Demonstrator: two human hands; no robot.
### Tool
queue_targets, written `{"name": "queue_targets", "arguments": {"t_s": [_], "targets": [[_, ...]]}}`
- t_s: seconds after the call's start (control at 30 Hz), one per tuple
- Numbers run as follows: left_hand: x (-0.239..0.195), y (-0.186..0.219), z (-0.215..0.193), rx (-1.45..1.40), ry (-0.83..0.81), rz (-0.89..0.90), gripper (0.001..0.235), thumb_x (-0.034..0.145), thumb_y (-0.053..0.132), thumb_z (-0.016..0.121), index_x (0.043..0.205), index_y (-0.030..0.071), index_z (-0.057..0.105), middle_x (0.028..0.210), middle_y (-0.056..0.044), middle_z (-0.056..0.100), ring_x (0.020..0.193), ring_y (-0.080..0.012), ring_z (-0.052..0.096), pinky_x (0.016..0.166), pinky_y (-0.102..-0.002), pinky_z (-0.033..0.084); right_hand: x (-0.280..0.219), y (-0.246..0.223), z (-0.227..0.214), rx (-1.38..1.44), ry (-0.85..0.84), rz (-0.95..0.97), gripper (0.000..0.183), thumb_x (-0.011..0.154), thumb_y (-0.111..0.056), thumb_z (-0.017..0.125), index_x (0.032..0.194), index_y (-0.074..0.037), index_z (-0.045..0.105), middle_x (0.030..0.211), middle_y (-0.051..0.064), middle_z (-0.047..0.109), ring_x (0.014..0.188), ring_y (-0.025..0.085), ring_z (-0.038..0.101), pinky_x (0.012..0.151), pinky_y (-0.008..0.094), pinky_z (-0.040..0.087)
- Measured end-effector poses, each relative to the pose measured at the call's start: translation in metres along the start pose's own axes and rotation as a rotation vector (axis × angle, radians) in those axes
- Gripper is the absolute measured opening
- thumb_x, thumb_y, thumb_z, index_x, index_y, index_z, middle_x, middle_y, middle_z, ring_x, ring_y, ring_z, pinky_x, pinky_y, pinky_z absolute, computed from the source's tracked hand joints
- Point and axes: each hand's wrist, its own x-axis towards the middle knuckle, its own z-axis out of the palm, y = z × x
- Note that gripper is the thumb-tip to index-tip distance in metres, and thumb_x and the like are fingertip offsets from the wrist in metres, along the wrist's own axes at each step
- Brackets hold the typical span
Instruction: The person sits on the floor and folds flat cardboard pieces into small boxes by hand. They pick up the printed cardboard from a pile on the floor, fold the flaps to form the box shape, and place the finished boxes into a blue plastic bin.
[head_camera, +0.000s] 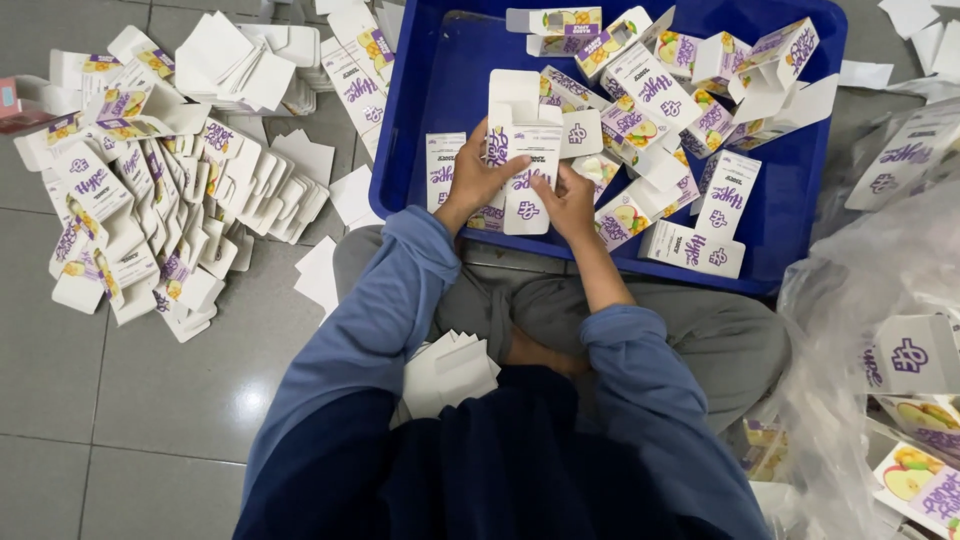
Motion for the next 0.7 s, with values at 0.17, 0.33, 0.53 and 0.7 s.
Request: {"name": "queue_targets", "arguments": {"t_s": [0.17,0.33,0.53,0.7], "targets": [[-0.002,0.000,-0.004,-0.153,-0.046,-0.029,0.090,0.087,0.018,0.088,0.156,0.002,0.033,0.106,-0.022,0.072,0.087,-0.0295,0.076,0.069,-0.037,0.069,0.003,0.027,-0.005,0.157,0.060,0.011,0.031,0.103,-0.033,0.064,0.123,-0.009,0.066,0.088,0.011,0.072,0.067,0.013,0.066,0.055,0.026,0.054],[-0.022,0.023,-0.002,-0.173,-0.158,0.030,0.091,0.095,0.011,0.079,0.163,0.015,0.018,0.112,-0.026,0.066,0.086,-0.0351,0.076,0.066,-0.039,0.070,0.002,0.015,-0.015,0.523,0.052,0.145,0.058,0.106,-0.048,0.054,0.151,-0.012,0.045,0.130,0.013,0.066,0.107,0.023,0.072,0.081,0.033,0.063],[-0.020,-0.001,0.002,-0.166,-0.267,-0.027,0.062,0.092,0.011,0.079,0.147,0.020,0.051,0.106,-0.021,0.068,0.082,-0.0337,0.077,0.061,-0.038,0.068,-0.003,0.057,-0.011,0.562,-0.024,0.114,0.058,0.104,-0.039,0.061,0.151,-0.007,0.048,0.140,0.015,0.060,0.117,0.026,0.067,0.087,0.037,0.064],[-0.017,-0.010,-0.001,-0.129,-0.309,-0.107,0.042,0.091,0.015,0.076,0.130,0.018,0.061,0.100,-0.019,0.067,0.077,-0.0285,0.075,0.059,-0.035,0.066,-0.001,0.054,-0.009,0.623,-0.073,0.149,0.037,0.097,-0.029,0.064,0.123,-0.002,0.064,0.101,0.009,0.063,0.089,0.020,0.069,0.070,0.034,0.065]]}}
